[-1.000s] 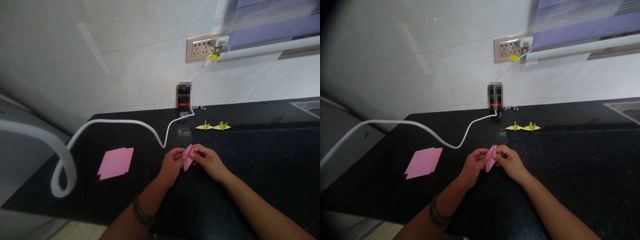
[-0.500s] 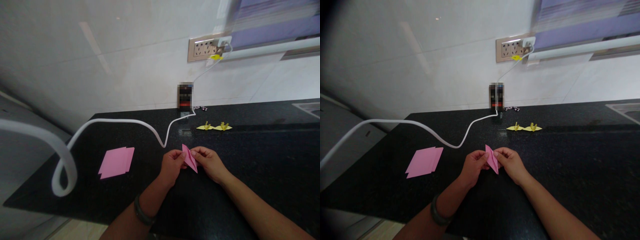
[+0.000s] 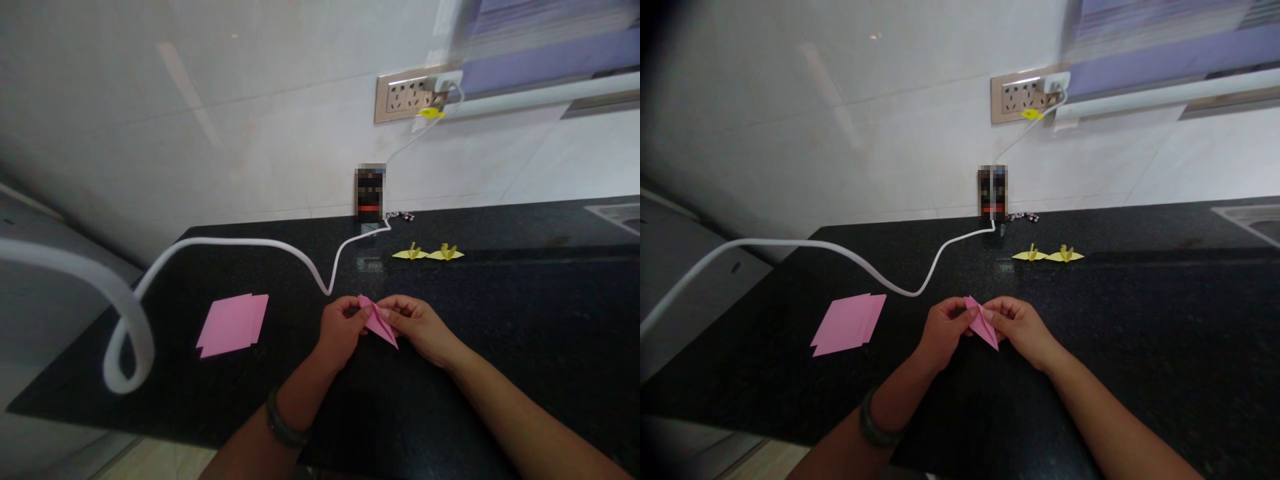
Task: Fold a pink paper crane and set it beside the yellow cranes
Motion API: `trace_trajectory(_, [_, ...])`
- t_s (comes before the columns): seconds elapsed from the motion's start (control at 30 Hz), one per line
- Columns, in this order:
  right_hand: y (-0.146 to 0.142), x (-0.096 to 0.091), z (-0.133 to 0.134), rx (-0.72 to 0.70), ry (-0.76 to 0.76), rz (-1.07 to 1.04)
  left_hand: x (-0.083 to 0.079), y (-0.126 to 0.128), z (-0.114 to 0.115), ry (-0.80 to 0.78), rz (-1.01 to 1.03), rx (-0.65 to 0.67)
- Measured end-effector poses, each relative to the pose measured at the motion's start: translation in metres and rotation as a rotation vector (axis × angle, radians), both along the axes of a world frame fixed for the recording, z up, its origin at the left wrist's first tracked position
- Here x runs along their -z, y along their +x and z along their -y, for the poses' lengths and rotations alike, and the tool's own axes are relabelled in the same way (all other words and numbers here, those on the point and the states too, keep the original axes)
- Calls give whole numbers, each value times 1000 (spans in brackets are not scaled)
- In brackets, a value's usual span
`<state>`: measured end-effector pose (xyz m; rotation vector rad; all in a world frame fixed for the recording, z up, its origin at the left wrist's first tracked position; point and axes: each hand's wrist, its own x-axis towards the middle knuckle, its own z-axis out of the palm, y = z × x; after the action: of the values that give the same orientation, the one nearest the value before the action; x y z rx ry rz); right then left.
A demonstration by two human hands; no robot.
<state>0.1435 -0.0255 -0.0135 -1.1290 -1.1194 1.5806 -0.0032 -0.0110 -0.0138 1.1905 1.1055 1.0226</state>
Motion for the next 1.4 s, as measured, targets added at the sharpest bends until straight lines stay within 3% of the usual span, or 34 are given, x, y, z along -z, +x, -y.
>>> trace_trajectory(0.3, [0,1,-1,-7,2,18,6,-3,-1,15,-95,10])
trace_trajectory(0.63, [3,-3,1,-47,21,43,-4,-3,-2,-16,-6,24])
trace_trajectory(1.4, [4,1,-1,-87,41,119,0,-2,-3,-32,-22,62])
